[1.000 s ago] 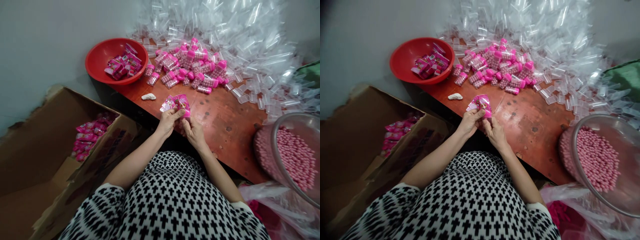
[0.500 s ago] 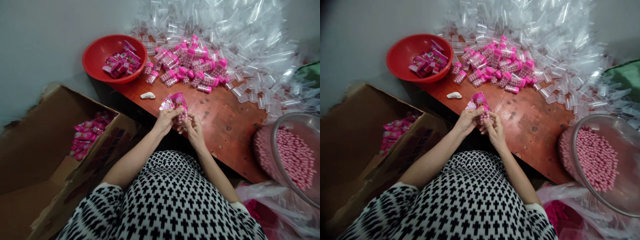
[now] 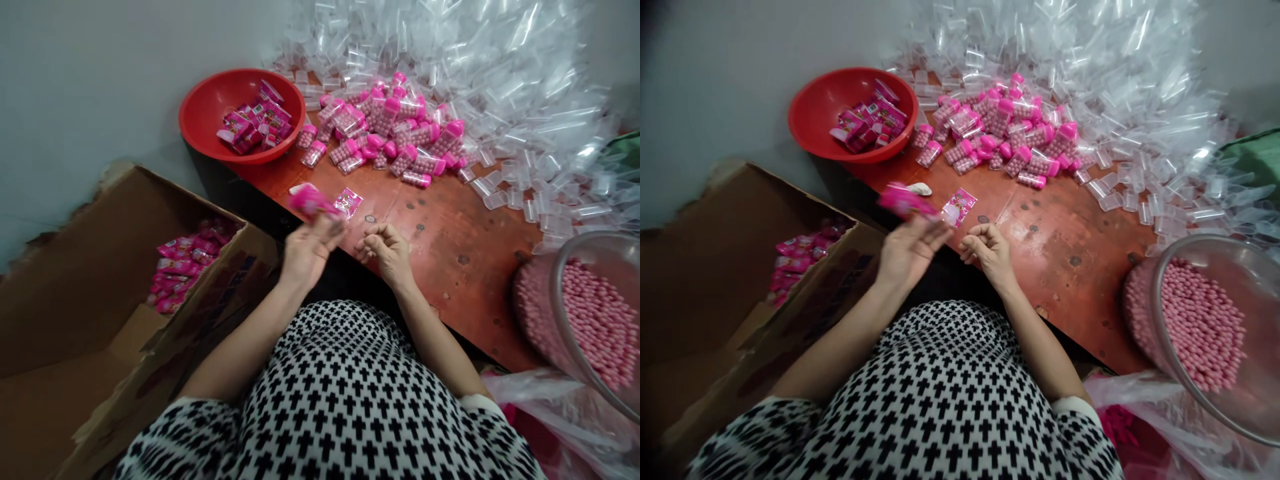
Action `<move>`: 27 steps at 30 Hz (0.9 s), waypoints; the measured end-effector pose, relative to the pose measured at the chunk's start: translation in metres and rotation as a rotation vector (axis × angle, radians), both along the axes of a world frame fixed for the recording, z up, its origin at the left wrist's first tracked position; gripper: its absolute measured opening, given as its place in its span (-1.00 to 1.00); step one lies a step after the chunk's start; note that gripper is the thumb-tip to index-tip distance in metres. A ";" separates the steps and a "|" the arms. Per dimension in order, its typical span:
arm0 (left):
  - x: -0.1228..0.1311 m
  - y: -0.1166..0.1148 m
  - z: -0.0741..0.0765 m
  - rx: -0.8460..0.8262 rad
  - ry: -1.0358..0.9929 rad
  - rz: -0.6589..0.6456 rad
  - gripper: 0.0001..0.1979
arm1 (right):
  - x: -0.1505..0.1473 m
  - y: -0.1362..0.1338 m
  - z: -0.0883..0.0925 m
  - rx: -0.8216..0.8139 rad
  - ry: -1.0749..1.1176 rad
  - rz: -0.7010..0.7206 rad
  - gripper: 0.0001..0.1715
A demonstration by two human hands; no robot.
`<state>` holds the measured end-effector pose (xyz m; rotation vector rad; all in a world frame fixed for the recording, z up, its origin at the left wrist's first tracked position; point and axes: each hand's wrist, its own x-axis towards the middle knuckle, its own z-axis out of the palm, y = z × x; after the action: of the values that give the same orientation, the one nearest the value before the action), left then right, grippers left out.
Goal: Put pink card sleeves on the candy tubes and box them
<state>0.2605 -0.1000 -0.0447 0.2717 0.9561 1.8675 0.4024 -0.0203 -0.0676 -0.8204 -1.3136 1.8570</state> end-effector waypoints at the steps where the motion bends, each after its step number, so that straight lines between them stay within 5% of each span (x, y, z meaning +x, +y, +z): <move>1: -0.014 -0.009 0.004 0.032 0.027 0.133 -0.73 | 0.001 0.000 0.001 0.012 -0.015 0.006 -0.58; 4: -0.054 -0.026 0.006 0.082 0.117 0.485 -0.63 | 0.006 0.004 0.001 0.032 -0.070 -0.041 -0.58; 6: -0.067 -0.021 -0.004 -0.013 0.186 0.517 -0.69 | 0.009 0.006 -0.001 0.025 -0.103 -0.079 -0.57; 8: -0.065 -0.004 -0.021 -0.138 0.408 0.450 -0.70 | 0.010 0.007 -0.004 0.023 -0.128 -0.087 -0.56; 13: -0.036 0.055 -0.059 -0.335 1.529 0.056 -0.69 | 0.010 0.004 -0.007 0.037 -0.195 -0.073 -0.57; 15: -0.029 0.067 -0.065 -0.415 1.703 -0.020 -0.74 | 0.012 0.004 -0.006 0.044 -0.211 -0.075 -0.57; 23: -0.025 0.071 -0.072 -0.310 1.385 0.106 -0.87 | 0.000 0.024 -0.010 0.091 -0.221 -0.103 -0.58; 27: -0.010 0.062 -0.060 -0.181 1.196 0.127 -0.84 | -0.022 0.037 -0.011 0.020 -0.141 -0.165 -0.40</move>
<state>0.2506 -0.0383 -0.1045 1.3219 1.9326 1.6250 0.3804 0.0169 -0.0790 -1.0332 -1.3057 1.6807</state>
